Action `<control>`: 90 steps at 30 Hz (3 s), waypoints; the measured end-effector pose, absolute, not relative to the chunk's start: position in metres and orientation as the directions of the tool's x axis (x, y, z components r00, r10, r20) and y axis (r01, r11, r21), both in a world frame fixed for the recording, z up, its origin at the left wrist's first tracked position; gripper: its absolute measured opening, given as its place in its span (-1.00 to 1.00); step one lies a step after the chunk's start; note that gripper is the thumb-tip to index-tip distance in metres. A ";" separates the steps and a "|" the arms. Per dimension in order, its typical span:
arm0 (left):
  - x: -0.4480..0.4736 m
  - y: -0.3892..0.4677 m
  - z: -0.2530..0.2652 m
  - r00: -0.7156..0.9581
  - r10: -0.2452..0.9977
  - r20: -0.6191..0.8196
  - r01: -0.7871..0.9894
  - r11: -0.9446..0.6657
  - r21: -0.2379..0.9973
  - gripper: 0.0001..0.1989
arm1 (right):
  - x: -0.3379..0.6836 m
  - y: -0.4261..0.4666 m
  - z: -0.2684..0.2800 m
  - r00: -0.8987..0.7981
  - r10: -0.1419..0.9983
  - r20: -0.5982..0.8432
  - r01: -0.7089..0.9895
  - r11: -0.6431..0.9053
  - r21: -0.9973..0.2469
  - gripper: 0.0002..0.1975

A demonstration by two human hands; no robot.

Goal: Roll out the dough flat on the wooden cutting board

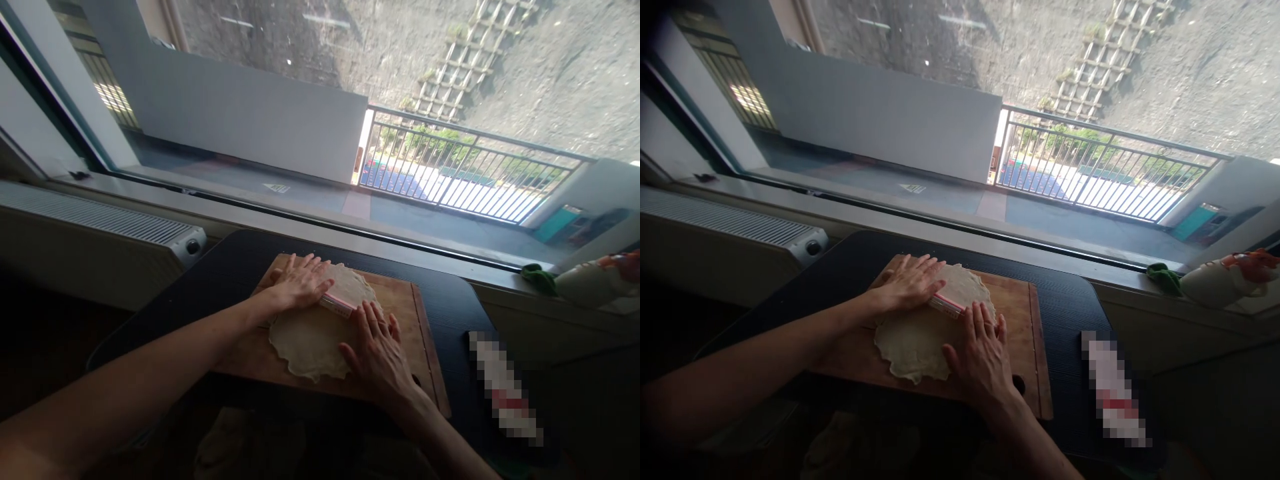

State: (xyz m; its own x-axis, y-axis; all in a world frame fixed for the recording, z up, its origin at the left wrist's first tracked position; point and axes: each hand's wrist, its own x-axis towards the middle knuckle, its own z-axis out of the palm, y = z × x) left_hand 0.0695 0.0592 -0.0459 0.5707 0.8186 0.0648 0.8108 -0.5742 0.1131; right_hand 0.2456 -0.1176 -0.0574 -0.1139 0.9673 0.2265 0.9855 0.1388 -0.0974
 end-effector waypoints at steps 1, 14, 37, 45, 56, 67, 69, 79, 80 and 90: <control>0.075 0.065 -0.044 0.545 0.836 0.063 0.825 -0.548 0.141 -0.31 | 0.248 -0.108 -0.056 -0.084 0.973 0.217 0.988 0.109 -0.105 -0.30; 0.049 0.041 -0.028 0.138 0.869 0.475 0.501 -0.475 0.724 -0.51 | 0.251 -0.089 -0.052 -0.082 0.965 0.249 0.986 0.115 -0.122 -0.50; 0.045 0.063 -0.014 0.110 0.978 -0.176 0.847 0.000 0.531 -0.82 | 0.348 -0.111 -0.063 0.290 0.913 0.285 0.956 -0.265 -0.124 -0.81; 0.056 0.061 -0.020 0.162 0.952 -0.260 0.747 0.054 0.663 -0.64 | 0.351 -0.110 -0.066 0.264 0.912 0.313 0.964 -0.238 -0.120 -0.82; 0.012 0.055 -0.007 0.236 0.896 -0.375 0.371 0.274 0.887 -0.52 | 0.348 -0.115 -0.062 0.252 0.916 0.312 0.968 -0.234 -0.097 -0.80; -0.030 0.016 -0.027 0.387 0.689 -0.612 0.289 0.540 0.791 -0.51 | 0.347 -0.115 -0.062 0.259 0.914 0.313 0.966 -0.238 -0.103 -0.78; -0.024 0.002 -0.031 0.354 0.737 -0.575 0.259 0.513 0.818 -0.53 | 0.347 -0.116 -0.062 0.262 0.914 0.310 0.965 -0.243 -0.099 -0.78; -0.037 -0.019 -0.032 0.149 0.879 -0.452 0.306 0.394 0.867 -0.54 | 0.346 -0.117 -0.053 0.175 0.931 0.321 0.982 -0.140 -0.128 -0.84; -0.041 -0.012 -0.028 0.106 0.920 -0.377 0.367 0.316 0.875 -0.57 | 0.340 -0.119 -0.050 0.130 0.933 0.336 0.987 -0.088 -0.138 -0.86; -0.004 0.031 -0.009 0.337 0.848 0.409 0.799 -0.487 0.352 -0.65 | 0.260 -0.107 -0.031 -0.288 0.908 0.303 0.913 0.356 -0.200 -0.90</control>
State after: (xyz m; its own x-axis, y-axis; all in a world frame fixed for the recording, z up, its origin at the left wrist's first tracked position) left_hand -0.0037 0.0309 -0.0091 0.3371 0.8479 0.4093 0.7991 -0.4875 0.3518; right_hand 0.2600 -0.1066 -0.0313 -0.2880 0.9084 0.3031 0.9129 0.3560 -0.1996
